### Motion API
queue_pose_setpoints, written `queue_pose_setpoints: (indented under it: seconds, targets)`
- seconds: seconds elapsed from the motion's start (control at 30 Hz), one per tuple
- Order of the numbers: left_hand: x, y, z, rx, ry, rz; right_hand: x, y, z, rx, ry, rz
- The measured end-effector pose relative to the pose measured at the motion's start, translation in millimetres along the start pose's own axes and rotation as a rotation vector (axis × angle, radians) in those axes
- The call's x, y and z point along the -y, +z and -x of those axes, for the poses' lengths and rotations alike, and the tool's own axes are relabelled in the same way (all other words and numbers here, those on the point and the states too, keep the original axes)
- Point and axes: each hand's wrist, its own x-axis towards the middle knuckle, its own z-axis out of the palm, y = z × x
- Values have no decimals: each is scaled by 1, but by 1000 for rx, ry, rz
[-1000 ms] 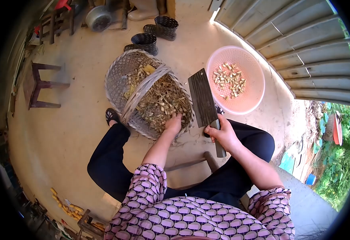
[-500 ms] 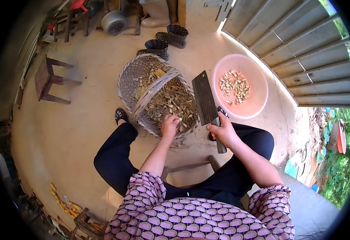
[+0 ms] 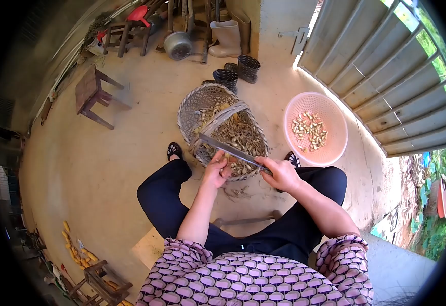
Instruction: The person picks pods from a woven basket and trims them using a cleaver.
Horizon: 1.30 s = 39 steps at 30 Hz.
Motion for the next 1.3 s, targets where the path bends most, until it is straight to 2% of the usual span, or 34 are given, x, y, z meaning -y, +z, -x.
queue_pose_setpoints:
  seconds: [0.03, 0.1, 0.17, 0.2, 0.33, 0.5, 0.6, 0.8, 0.93, 1.0, 1.3]
  targets:
    - [-2, -3, 4, 86, 19, 45, 1, 1, 1, -2, -9, 0]
    - [-4, -8, 8, 8, -5, -40, 2, 3, 4, 50, -109, 165]
    - [-9, -3, 10, -201, -4, -61, 1, 4, 7, 61, -143, 219]
    - [-8, 1, 12, -294, 61, -148, -1, 5, 8, 73, -160, 240]
    - [-5, -7, 9, -283, 76, -177, 3, 0, 8, 101, -174, 268]
    - [-8, 12, 6, -370, 213, -208, 0, 1, 5, 90, -160, 254]
    - [-9, 0, 3, -268, 272, -276, -1, 1, 3, 85, -157, 255]
    - [-6, -11, -5, -406, 306, -357, -2, 1, 1, 84, -163, 265]
    - [-8, -9, -4, -392, 302, -435, -6, 4, 2, 89, -164, 274]
    - [-5, -15, -7, -358, 408, -478, -7, 5, 3, 96, -162, 277]
    - [-6, -22, -7, -294, 457, -387, -7, 4, 2, 150, -99, 309]
